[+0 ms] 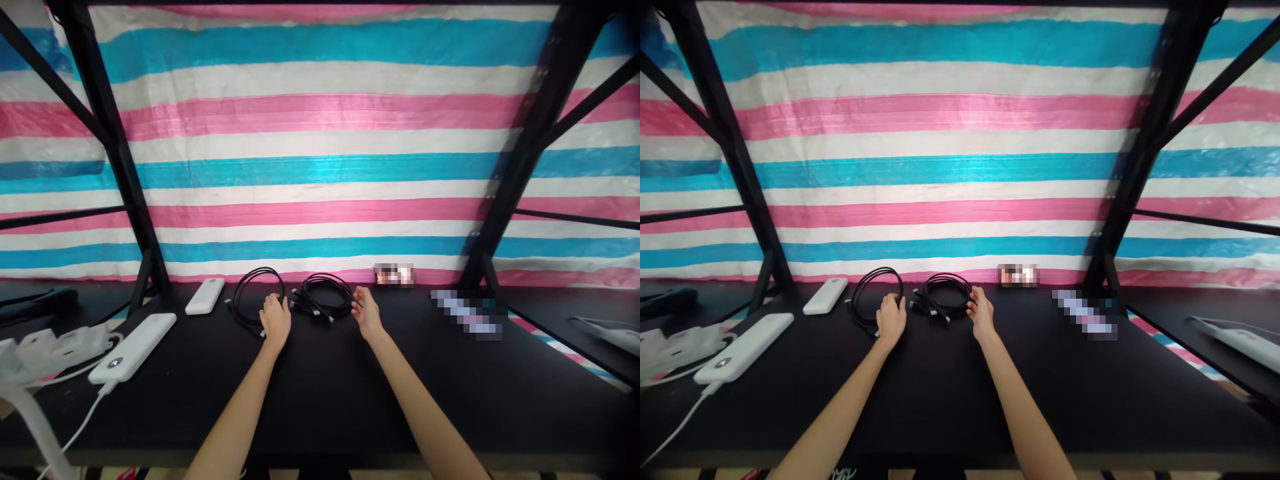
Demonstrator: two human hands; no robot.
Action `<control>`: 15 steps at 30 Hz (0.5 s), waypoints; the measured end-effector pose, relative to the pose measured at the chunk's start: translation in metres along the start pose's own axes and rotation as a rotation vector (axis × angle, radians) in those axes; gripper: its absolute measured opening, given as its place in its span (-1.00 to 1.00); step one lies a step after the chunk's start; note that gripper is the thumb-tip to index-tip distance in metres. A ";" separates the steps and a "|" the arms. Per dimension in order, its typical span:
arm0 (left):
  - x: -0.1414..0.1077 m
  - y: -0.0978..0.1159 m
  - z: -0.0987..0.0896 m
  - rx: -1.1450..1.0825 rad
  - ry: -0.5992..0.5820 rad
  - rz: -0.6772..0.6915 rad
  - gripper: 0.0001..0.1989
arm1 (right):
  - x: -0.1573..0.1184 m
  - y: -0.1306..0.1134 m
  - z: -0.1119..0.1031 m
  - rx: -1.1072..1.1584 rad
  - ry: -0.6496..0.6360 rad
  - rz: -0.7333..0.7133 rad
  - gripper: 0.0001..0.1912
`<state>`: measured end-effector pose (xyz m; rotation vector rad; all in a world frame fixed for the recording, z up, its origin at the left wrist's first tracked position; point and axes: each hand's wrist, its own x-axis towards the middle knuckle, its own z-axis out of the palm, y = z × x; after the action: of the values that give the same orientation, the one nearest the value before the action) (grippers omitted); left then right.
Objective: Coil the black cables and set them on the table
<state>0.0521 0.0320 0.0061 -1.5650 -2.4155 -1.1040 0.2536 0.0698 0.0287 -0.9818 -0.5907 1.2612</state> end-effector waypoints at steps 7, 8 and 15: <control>0.004 -0.009 -0.008 0.066 0.075 -0.003 -0.79 | -0.007 -0.007 0.004 0.100 -0.050 0.063 -0.87; 0.003 -0.010 -0.009 0.091 0.077 0.007 -0.77 | -0.008 -0.007 0.004 0.108 -0.068 0.069 -0.88; -0.007 -0.004 -0.015 0.226 -0.179 -0.013 -0.75 | -0.019 -0.015 0.003 0.380 -0.440 0.206 -0.91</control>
<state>0.0469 0.0169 0.0125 -1.6366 -2.5574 -0.6888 0.2540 0.0525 0.0454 -0.4548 -0.5640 1.7191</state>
